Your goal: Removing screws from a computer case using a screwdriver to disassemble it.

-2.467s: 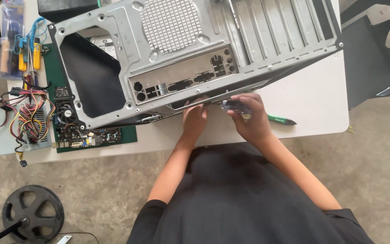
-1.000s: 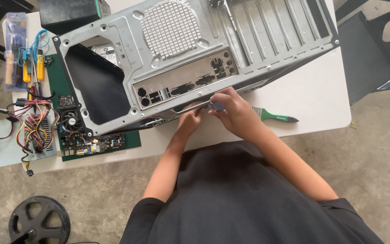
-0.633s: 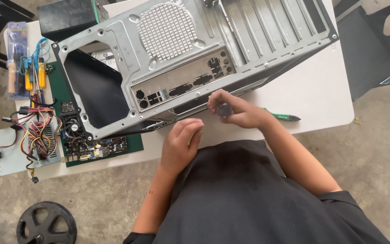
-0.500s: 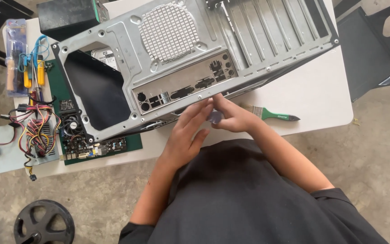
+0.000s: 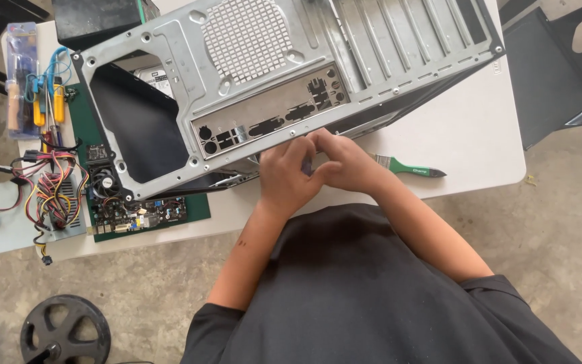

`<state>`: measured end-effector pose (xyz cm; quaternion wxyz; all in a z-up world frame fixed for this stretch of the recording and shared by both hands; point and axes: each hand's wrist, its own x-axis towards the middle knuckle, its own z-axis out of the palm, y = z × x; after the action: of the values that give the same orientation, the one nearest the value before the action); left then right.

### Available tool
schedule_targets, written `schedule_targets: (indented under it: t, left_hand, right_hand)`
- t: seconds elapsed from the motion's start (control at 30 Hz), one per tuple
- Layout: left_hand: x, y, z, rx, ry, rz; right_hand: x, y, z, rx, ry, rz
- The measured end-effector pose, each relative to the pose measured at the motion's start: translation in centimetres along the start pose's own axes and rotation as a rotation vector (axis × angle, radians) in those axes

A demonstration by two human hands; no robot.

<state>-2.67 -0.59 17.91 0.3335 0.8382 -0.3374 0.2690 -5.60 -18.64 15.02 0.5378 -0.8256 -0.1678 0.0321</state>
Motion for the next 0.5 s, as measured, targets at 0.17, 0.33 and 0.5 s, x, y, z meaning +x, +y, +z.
schedule_targets:
  t: [0.17, 0.33, 0.5]
  left_hand:
    - [2.9, 1.7, -3.7, -0.781, -0.368, -0.021]
    - [4.4, 2.1, -4.6, -0.542, -0.330, 0.049]
    - [1.0, -0.3, -0.1, -0.328, -0.186, 0.069]
  right_hand:
    - [0.9, -5.9, -4.4, 0.028, -0.086, -0.010]
    - [0.4, -5.6, -5.6, -0.057, -0.189, -0.142]
    - [-0.3, -1.2, -2.6, -0.210, -0.242, -0.098]
